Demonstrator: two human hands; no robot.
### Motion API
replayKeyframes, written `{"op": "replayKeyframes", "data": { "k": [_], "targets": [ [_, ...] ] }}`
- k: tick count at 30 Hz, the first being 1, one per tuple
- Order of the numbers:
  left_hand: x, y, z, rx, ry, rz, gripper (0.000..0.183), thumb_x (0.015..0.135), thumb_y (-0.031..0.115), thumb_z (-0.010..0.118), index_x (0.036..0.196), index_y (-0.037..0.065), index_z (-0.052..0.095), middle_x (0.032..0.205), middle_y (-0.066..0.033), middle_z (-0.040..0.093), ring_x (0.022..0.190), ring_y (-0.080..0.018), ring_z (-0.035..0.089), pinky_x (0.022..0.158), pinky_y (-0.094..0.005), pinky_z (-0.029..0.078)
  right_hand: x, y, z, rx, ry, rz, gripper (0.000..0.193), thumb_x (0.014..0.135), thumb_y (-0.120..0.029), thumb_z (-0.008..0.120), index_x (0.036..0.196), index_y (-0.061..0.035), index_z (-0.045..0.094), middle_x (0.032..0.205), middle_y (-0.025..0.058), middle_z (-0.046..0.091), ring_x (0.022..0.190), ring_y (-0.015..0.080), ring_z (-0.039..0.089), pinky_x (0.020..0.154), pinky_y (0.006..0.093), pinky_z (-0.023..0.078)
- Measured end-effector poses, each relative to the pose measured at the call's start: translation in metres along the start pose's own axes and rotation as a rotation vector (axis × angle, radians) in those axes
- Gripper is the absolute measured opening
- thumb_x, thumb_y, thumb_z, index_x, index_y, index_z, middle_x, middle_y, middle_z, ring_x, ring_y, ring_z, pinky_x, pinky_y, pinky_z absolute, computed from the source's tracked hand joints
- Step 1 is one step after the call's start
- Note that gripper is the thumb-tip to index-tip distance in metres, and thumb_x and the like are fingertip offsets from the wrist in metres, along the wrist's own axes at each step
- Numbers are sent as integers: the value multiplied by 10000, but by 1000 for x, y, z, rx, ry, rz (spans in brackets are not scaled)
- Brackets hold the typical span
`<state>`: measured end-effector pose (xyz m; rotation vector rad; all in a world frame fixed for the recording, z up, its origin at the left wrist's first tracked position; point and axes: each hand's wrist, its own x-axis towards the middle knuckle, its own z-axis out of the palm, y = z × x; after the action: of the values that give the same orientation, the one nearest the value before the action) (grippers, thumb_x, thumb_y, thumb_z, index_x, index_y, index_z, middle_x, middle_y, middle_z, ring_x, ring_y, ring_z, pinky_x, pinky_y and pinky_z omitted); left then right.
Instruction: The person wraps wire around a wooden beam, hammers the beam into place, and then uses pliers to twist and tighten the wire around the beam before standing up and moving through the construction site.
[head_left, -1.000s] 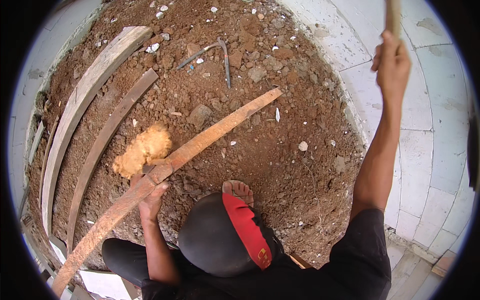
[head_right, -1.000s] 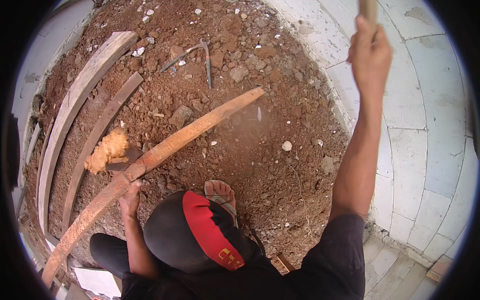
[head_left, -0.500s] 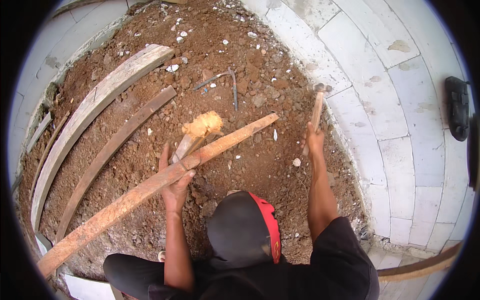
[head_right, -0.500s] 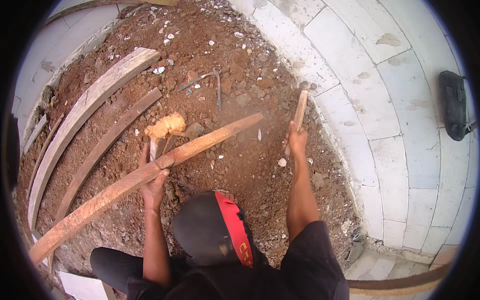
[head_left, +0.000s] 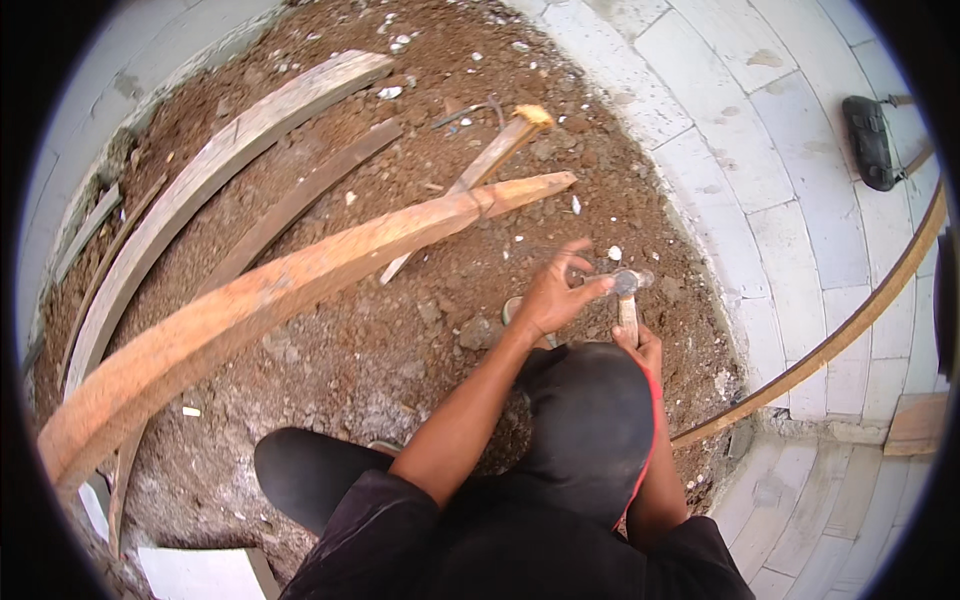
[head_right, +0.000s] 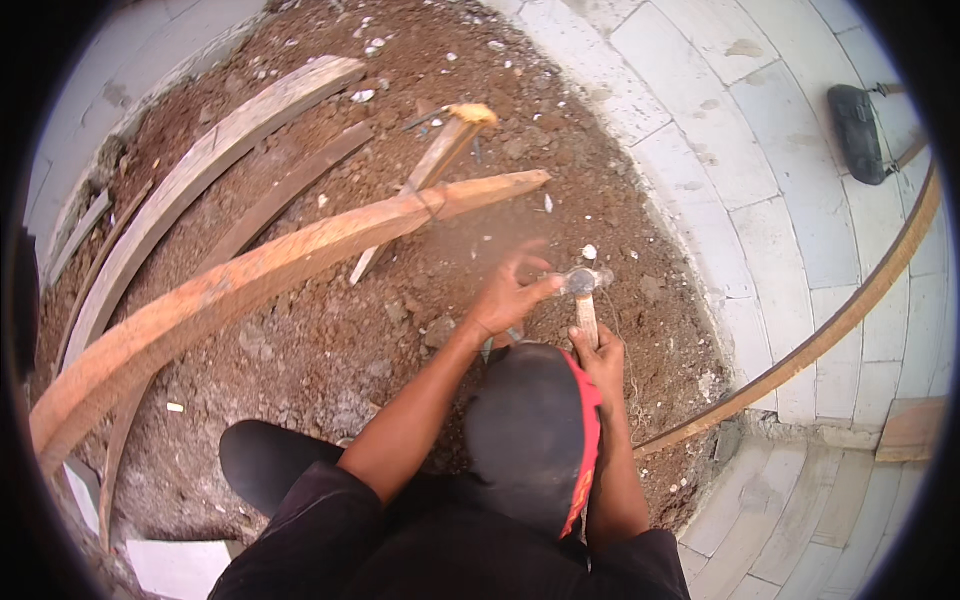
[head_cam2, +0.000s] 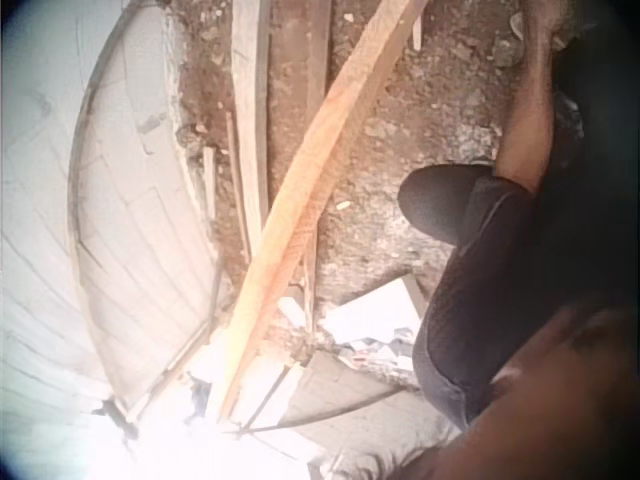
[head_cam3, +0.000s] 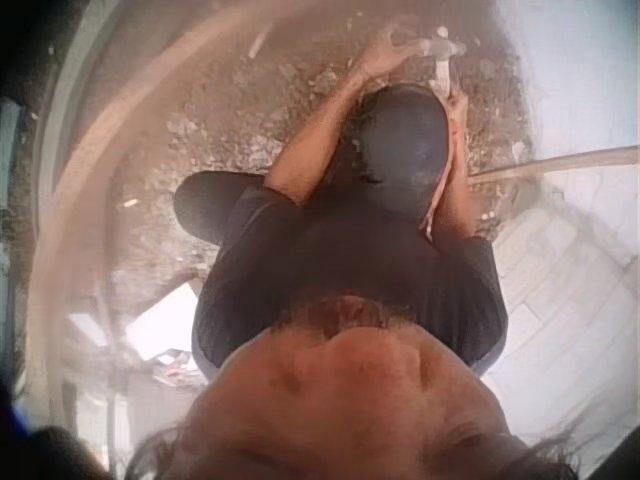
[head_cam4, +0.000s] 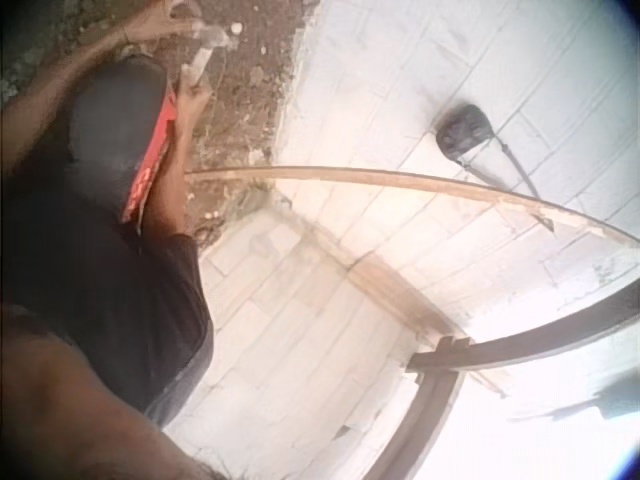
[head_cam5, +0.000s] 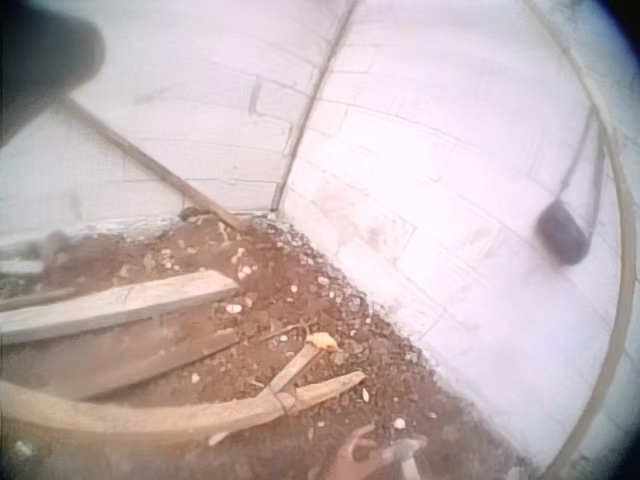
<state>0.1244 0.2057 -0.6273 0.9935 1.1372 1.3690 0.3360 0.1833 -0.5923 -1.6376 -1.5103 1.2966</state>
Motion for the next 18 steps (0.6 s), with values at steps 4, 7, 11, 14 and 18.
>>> {"op": "replayKeyframes", "data": {
  "k": [4,7,11,14,18],
  "targets": [
    [-69,-5,14,359,286,-57,582,894,537,633,1062,-15,706,914,-272,691,805,-417,691,760,-457,538,-72,-9,33,-47,-50,14,203,952,-215,665,928,-14,644,728,1,632,624,60,563,533,252,451],
    [-89,-7,1,439,275,-266,683,894,637,542,1070,-2,704,970,-307,675,982,-463,639,859,-507,497,-96,-3,52,-16,-145,51,211,954,-224,661,932,-14,646,733,2,635,629,63,566,539,253,455],
    [-110,-49,-26,429,244,-178,678,925,597,519,792,-46,686,779,-303,650,768,-475,633,718,-506,483,-95,17,63,52,-304,120,222,957,-236,656,938,-15,649,741,4,638,636,66,571,546,254,460],
    [-111,-77,-32,392,174,-278,699,927,608,523,774,-55,682,732,-256,653,724,-390,649,716,-475,490,-84,33,53,111,-401,174,231,960,-245,652,942,-15,651,747,6,640,642,68,574,551,255,464],
    [-102,-90,-11,216,62,-504,770,865,681,562,700,-63,670,729,-249,674,707,-362,660,730,-460,501,-52,63,34,231,-526,270,243,963,-257,647,948,-15,654,755,8,644,648,71,579,558,256,469]
  ]
}}
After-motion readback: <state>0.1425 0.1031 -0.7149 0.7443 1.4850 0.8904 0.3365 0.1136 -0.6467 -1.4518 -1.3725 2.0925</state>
